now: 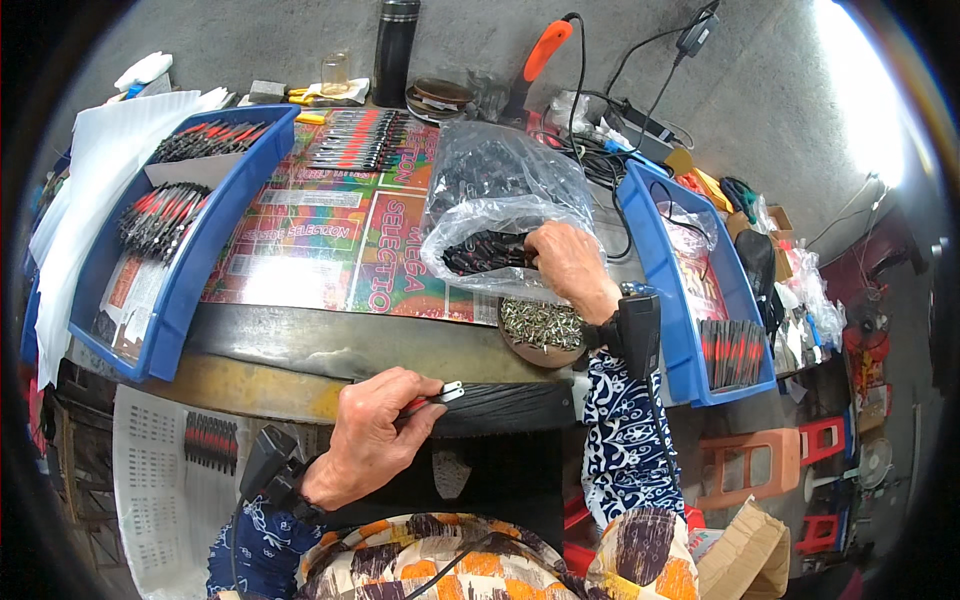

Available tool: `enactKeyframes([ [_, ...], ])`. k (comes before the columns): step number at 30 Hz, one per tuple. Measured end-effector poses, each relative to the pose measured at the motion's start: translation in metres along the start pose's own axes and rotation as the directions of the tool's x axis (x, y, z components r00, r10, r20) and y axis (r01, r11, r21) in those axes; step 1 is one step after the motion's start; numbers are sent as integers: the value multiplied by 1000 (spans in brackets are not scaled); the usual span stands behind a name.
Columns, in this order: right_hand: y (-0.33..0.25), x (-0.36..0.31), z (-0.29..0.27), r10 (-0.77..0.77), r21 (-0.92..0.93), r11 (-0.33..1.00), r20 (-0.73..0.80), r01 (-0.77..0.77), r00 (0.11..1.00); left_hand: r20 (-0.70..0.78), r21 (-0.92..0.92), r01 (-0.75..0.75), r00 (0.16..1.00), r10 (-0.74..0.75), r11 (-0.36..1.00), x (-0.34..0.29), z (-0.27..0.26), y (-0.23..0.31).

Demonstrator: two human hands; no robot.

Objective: The person repeatedly picks small black cylindrical components and metal pins from a table, inserts the pins into the components, and places the assembled units into a blue tray. The process is repeated multiple times with consistent hand movements.

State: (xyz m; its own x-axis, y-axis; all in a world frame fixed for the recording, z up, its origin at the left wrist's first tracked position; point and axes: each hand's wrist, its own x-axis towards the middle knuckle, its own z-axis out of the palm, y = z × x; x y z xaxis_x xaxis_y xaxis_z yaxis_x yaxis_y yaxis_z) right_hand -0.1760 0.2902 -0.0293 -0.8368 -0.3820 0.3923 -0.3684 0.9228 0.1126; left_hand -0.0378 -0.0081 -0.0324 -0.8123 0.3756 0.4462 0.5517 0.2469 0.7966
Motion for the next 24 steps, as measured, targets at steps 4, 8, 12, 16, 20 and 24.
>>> enactKeyframes([
  [4,-2,8,-10,49,15,999,107,-51,993,1,13,-13,1000,13,1000,-2,-2,2],
  [8,-7,5,-14,65,3,998,56,-65,996,10,9,8,1000,-8,1000,-5,-5,4],
  [12,-11,-1,-23,135,168,978,-39,-126,990,2,12,-20,1000,20,1000,-8,-7,8],
  [16,-28,-17,-45,159,350,933,-180,-88,971,13,9,-11,1000,11,1000,-11,-9,12],
  [20,-61,-48,-76,330,707,682,-66,-190,942,-8,3,-26,1000,26,1000,-13,-9,16],
  [24,-101,-89,-97,371,971,140,132,-196,919,15,-45,-8,1000,9,999,-18,-9,24],
])
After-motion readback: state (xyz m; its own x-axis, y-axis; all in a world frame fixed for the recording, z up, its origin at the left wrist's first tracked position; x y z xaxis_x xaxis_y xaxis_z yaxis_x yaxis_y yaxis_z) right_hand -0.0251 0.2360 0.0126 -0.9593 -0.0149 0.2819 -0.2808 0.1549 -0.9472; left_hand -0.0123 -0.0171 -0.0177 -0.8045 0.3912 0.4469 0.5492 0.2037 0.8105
